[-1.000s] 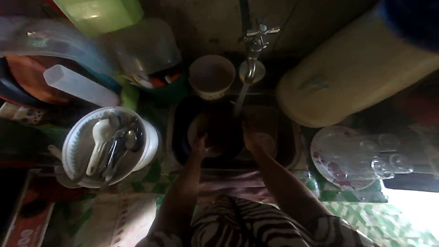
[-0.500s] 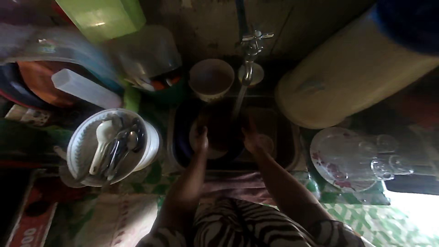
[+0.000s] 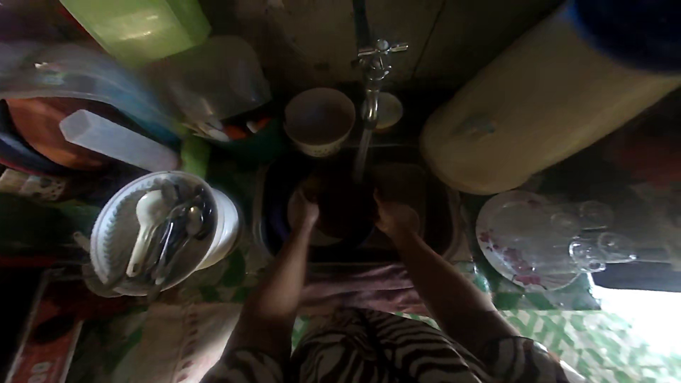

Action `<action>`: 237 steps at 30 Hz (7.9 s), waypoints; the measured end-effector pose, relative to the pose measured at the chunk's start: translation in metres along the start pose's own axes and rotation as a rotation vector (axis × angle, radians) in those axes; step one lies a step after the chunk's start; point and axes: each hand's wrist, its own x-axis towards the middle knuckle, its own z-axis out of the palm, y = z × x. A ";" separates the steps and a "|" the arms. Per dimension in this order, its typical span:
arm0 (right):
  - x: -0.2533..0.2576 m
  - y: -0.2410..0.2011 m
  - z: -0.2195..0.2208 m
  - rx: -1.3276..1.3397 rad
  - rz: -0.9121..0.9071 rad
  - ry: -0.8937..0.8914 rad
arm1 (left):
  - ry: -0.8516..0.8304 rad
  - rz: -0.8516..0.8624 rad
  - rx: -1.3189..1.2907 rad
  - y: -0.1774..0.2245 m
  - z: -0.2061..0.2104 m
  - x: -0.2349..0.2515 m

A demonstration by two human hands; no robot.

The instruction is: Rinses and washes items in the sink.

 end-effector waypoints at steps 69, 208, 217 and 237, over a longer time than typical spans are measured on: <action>0.025 -0.100 0.054 -0.963 -0.403 -0.220 | 0.078 -0.179 -0.675 0.048 -0.015 -0.041; -0.013 -0.067 0.012 -0.516 -0.331 0.271 | 0.039 -0.165 -0.730 0.018 -0.022 -0.027; -0.006 -0.044 0.009 -0.375 -0.247 0.226 | -0.002 -0.066 -0.591 0.008 -0.010 -0.014; 0.010 -0.028 0.030 -1.333 -0.469 0.060 | -0.013 -0.039 -0.385 0.045 -0.007 -0.042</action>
